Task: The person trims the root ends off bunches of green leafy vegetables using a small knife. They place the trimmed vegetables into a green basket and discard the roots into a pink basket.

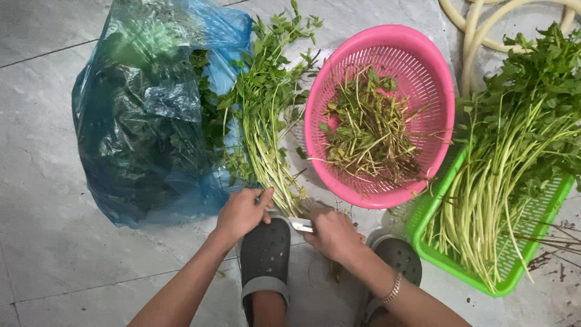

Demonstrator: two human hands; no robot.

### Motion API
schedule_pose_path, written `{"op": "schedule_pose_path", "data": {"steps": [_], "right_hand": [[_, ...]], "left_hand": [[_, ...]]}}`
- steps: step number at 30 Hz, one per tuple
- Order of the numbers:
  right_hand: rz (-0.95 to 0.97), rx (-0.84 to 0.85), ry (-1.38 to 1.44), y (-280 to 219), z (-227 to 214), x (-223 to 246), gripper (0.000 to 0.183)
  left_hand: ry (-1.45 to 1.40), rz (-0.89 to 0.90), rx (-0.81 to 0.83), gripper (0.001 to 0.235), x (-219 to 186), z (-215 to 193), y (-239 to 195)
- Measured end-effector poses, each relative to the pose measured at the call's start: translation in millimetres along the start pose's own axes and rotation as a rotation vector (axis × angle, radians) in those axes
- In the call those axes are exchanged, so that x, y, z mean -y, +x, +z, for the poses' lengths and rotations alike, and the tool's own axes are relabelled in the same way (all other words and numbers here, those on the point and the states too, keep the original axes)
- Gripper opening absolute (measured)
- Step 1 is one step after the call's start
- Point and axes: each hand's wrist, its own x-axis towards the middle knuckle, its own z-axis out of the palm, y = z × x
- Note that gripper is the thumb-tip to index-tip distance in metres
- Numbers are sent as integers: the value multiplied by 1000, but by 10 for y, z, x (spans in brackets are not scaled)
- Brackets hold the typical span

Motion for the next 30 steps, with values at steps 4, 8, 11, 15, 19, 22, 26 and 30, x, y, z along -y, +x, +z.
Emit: {"op": "schedule_pose_path", "data": {"steps": [4, 8, 11, 15, 19, 22, 26, 30], "right_hand": [[61, -65, 262, -362, -425, 254, 46], [-4, -75, 603, -565, -293, -9, 17], [-81, -140, 705, -651, -330, -66, 15], [-148, -191, 824, -794, -414, -80, 14], [-180, -309, 675, -820, -849, -191, 27], [-43, -466, 657, -887, -1414, -66, 41], [71, -510, 774, -876, -1953, 98, 35], [-140, -555, 766, -851, -2230, 170, 28]], "left_hand": [[-126, 121, 33, 70, 38, 113, 37], [-606, 184, 166, 65, -167, 218, -140], [-711, 329, 196, 54, -527, 117, -413], [-734, 453, 189, 47, -781, 88, -506], [-726, 588, 250, 32, -1015, -27, -522], [-603, 603, 252, 37, -1361, -251, -800], [-379, 649, 185, 27, -1656, -308, -972], [-114, 731, 54, 24, -1729, -195, -899]]}}
